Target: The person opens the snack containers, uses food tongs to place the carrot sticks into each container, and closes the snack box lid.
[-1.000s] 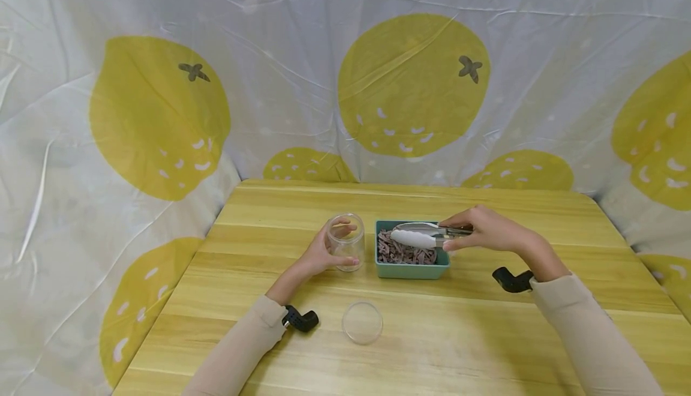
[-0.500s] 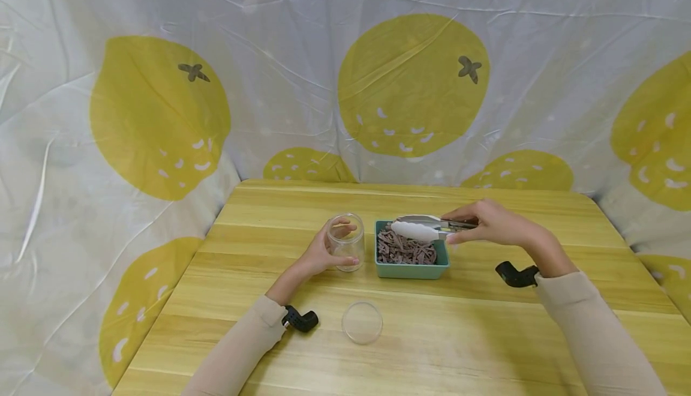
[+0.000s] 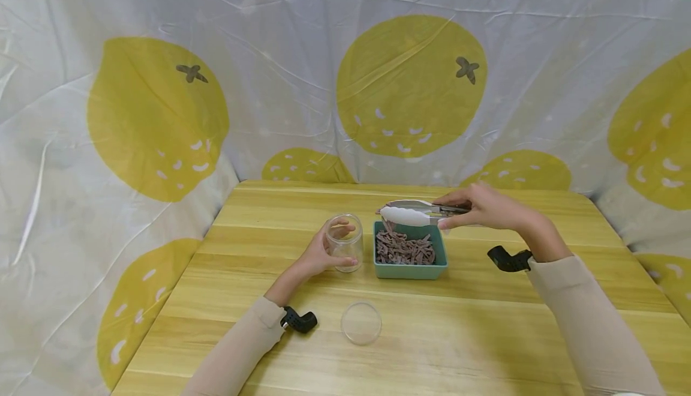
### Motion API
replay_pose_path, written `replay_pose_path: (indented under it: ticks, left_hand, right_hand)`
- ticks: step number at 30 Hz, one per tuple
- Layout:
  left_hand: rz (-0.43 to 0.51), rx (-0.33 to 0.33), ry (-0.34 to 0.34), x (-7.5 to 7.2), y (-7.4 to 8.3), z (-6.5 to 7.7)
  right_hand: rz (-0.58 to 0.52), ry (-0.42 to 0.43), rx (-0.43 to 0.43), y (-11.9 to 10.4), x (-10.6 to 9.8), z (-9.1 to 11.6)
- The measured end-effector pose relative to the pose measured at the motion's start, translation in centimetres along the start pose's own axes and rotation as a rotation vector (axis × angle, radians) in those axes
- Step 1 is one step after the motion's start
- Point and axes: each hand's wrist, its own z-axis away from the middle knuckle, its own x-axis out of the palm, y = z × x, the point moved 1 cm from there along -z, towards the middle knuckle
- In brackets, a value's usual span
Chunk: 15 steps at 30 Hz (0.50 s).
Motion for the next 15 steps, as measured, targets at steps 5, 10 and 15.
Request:
replay_pose_path:
  ticks: [5,10,15]
  left_hand:
    - [0.007,-0.003,0.002,-0.1,0.0,0.1]
    - [0.010,-0.005,-0.003,0.0,0.0,0.0]
    - [0.018,-0.011,-0.003,0.0,0.1,0.0]
  right_hand:
    - [-0.009,0.009,-0.018,-0.9,-0.5,-1.0]
    - [-0.007,-0.002,-0.011,-1.9,-0.9,-2.0]
    - [0.003,-0.001,-0.033,-2.8,-1.2,-3.3]
